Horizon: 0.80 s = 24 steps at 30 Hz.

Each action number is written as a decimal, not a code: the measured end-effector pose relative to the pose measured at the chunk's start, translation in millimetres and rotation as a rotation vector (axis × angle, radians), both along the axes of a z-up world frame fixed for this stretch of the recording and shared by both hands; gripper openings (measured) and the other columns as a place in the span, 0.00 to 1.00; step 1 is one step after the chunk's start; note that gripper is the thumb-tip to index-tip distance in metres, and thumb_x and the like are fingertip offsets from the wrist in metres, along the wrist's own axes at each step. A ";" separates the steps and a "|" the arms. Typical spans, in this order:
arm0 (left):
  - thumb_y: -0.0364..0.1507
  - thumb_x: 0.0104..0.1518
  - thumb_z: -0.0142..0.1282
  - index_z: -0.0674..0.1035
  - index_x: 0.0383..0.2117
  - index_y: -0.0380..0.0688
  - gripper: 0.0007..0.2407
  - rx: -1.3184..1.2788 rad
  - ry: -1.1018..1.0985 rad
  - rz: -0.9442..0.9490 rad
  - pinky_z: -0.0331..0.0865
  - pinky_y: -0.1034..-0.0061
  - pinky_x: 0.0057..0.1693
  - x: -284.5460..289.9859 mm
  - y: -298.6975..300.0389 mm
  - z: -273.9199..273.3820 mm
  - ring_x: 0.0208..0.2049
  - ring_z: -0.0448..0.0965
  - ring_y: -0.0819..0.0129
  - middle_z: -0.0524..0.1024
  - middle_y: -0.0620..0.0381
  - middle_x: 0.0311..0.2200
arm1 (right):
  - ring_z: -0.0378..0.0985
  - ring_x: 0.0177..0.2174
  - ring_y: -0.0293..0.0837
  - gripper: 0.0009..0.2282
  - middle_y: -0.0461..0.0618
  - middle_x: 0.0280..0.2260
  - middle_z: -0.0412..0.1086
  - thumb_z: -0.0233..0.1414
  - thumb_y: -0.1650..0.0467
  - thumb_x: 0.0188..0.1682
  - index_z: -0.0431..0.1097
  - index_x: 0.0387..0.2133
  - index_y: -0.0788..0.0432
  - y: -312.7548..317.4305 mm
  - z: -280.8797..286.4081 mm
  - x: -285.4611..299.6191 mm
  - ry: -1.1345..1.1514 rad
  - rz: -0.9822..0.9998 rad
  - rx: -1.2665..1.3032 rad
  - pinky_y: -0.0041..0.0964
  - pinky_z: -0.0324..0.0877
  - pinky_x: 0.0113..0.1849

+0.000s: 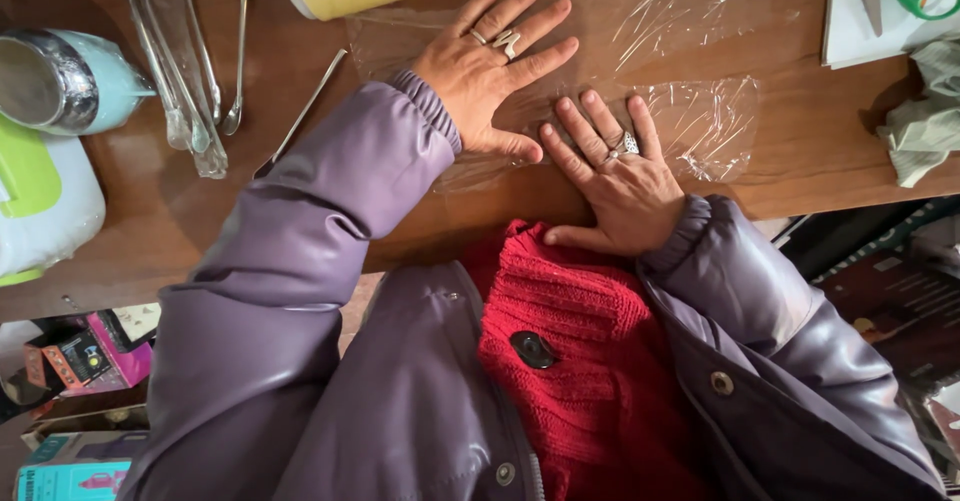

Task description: The person unrolls plastic wrap on a table and places metal rods on the wrap, then rolls the rods in the wrap, using a green tool and a small spoon to assist in smoothing and positioning.

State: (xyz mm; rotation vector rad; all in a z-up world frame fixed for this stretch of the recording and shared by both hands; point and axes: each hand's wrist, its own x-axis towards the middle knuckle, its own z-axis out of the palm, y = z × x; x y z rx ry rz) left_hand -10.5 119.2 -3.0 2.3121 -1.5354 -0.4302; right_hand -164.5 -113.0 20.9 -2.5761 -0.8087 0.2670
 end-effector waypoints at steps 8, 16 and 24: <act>0.64 0.51 0.54 0.60 0.73 0.47 0.47 -0.041 0.010 0.000 0.26 0.49 0.72 -0.3 -0.3 -2.3 0.73 0.35 0.48 0.45 0.46 0.74 | 0.39 0.70 0.64 0.49 0.66 0.71 0.43 0.45 0.39 0.44 0.51 0.70 0.64 2.1 -1.2 -3.0 -0.006 -0.016 0.007 0.74 0.30 0.63; 0.62 0.48 0.58 0.59 0.74 0.49 0.47 0.007 0.016 0.016 0.26 0.50 0.72 -0.6 -2.0 -0.8 0.73 0.33 0.49 0.43 0.47 0.74 | 0.38 0.70 0.64 0.50 0.66 0.71 0.42 0.45 0.39 0.43 0.51 0.71 0.63 3.4 -0.1 -3.8 -0.001 -0.027 0.005 0.74 0.30 0.63; 0.63 0.49 0.54 0.57 0.74 0.50 0.47 0.039 0.026 0.026 0.24 0.50 0.72 -1.7 -3.5 0.4 0.73 0.31 0.50 0.41 0.49 0.74 | 0.38 0.70 0.64 0.50 0.67 0.71 0.43 0.45 0.38 0.44 0.51 0.71 0.63 4.8 0.9 -5.2 -0.003 -0.037 0.019 0.73 0.30 0.63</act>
